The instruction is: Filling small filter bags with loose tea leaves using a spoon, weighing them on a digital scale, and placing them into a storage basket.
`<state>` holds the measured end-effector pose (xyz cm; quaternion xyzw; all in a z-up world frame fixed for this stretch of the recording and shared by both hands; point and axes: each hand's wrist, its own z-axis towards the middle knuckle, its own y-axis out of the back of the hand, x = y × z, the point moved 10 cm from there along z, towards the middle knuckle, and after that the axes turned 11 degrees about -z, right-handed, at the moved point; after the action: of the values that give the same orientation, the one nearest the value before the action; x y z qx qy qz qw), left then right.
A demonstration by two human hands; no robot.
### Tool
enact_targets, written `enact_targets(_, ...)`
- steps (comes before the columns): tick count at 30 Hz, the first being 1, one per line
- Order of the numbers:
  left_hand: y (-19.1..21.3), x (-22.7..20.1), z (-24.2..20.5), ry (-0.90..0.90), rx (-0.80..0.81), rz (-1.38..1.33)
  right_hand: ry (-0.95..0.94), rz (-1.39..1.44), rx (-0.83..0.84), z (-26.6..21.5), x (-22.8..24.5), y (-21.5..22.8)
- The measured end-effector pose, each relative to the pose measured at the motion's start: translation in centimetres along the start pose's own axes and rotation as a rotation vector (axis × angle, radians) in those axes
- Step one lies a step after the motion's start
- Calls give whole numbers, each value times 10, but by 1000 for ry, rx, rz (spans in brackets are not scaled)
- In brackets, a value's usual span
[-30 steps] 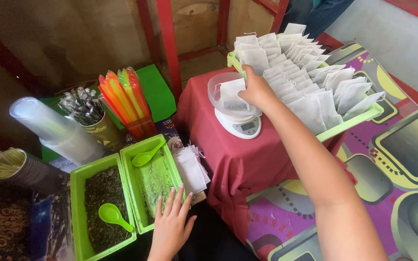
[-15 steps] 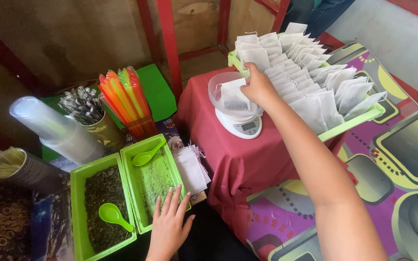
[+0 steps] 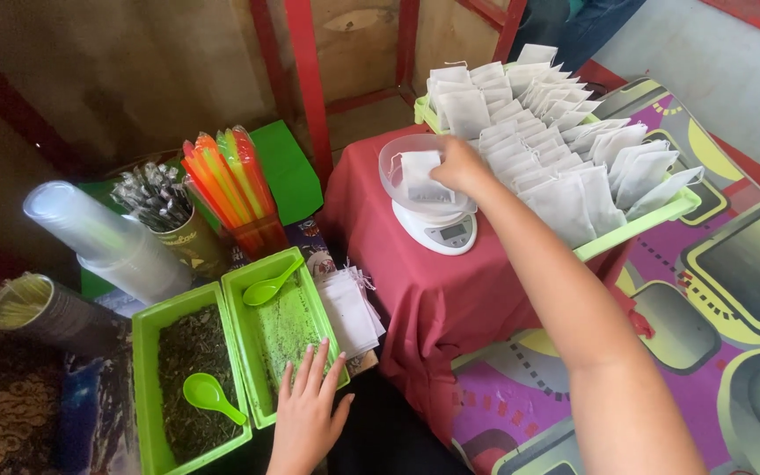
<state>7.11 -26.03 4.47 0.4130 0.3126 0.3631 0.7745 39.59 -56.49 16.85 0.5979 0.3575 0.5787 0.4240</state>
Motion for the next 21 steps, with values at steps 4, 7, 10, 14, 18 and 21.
enact_targets(4,5,1,-1,0,-17,3,69,50,65,22,-21,-9)
enact_targets(7,-3,5,-4,22,35,-4,159,245,-108,25,-31,38)
enact_targets(10,-1,4,-3,15,-11,-18,81,342,-299,48,-74,80)
enact_targets(14,-5,5,-7,3,-33,-15,119,486,-574,56,-110,119)
enact_targets(18,-3,6,-10,9,-26,-23,-7,462,-587,45,-118,129)
enact_targets(21,-6,9,-13,28,-16,-32,-32,524,-565,57,-123,124)
